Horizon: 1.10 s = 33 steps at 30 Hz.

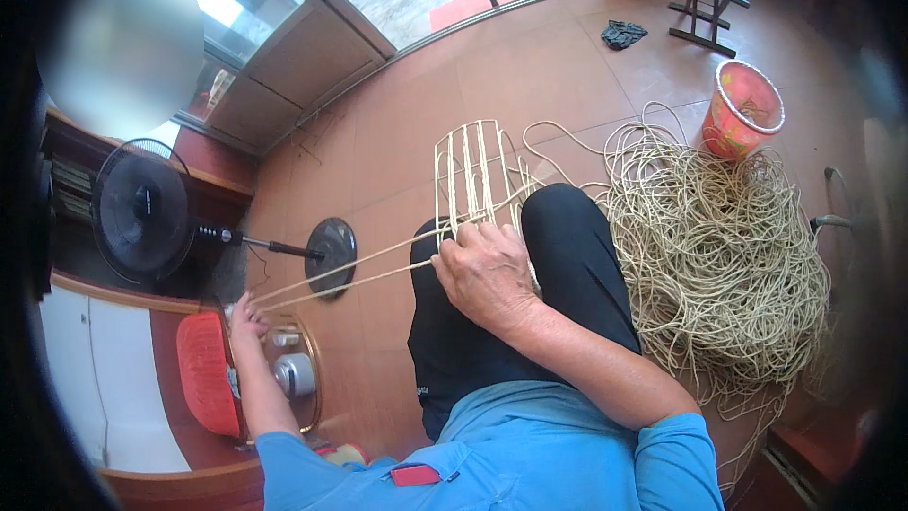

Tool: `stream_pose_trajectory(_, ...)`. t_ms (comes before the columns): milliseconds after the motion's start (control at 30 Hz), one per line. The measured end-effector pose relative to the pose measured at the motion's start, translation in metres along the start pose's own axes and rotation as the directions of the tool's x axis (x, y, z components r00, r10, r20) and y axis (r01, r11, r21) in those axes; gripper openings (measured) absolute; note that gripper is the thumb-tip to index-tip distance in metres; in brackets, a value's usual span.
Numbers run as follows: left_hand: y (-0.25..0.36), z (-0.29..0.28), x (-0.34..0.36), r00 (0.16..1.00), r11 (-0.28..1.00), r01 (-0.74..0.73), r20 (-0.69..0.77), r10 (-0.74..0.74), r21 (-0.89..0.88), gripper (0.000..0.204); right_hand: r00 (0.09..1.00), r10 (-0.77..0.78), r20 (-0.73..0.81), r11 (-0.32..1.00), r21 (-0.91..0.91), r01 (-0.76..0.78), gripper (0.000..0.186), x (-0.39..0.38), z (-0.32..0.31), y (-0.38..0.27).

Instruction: Weaving a bamboo or wicker basket structure by hand.

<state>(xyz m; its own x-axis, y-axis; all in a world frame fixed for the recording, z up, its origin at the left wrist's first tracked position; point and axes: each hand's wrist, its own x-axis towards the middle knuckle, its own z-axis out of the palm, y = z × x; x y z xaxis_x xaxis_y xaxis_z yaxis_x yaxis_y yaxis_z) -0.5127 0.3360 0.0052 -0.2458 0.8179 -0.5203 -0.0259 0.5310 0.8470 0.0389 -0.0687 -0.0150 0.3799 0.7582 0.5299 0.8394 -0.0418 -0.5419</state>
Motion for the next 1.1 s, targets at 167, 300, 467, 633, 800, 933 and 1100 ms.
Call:
stream_pose_trajectory(167, 0.043, -0.053, 0.029, 0.965, 0.988, -0.057, -0.244, 0.091, 0.142, 0.028, 0.999, 0.019, -0.031, 0.999, 0.042, -0.017, 0.022, 0.004, 0.0, -0.001)
stream_pose_trajectory(300, -0.057, 0.122, -0.018, 0.433, 0.096, -0.835, 0.541, 0.721, 0.541, 0.038, 1.0, 0.013, -0.003, 1.0, 0.017, -0.013, 0.022, 0.009, 0.006, -0.002)
stream_pose_trajectory(467, -0.152, 0.313, -0.284, 0.431, 0.609, -0.779, 0.833, 0.347, 0.15, 0.033, 1.0, 0.011, -0.015, 1.0, 0.008, -0.011, 0.021, 0.008, 0.007, -0.002)
stream_pose_trajectory(633, -0.16, 0.337, -0.309, 0.299, 0.37, -0.922, 0.81, 0.505, 0.11, 0.023, 1.0, 0.028, -0.005, 1.0, 0.006, -0.028, 0.021, 0.006, 0.005, -0.001)
stream_pose_trajectory(800, -0.161, 0.317, -0.283, 0.33, 0.422, -0.898, 0.823, 0.463, 0.123, 0.016, 0.999, 0.048, 0.012, 0.998, 0.035, -0.048, 0.022, 0.006, 0.006, -0.002)
stream_pose_trajectory(933, -0.147, 0.253, -0.212, 0.281, -0.031, -0.923, 0.725, 0.629, 0.384, 0.016, 0.999, 0.052, 0.012, 0.998, 0.026, -0.053, 0.022, 0.005, 0.004, 0.0)
stream_pose_trajectory(1100, -0.133, 0.05, -0.041, 0.656, -0.091, -0.329, 0.297, 0.694, 0.94, 0.021, 0.999, 0.049, 0.0, 0.999, 0.008, -0.049, 0.02, 0.003, 0.004, -0.004)
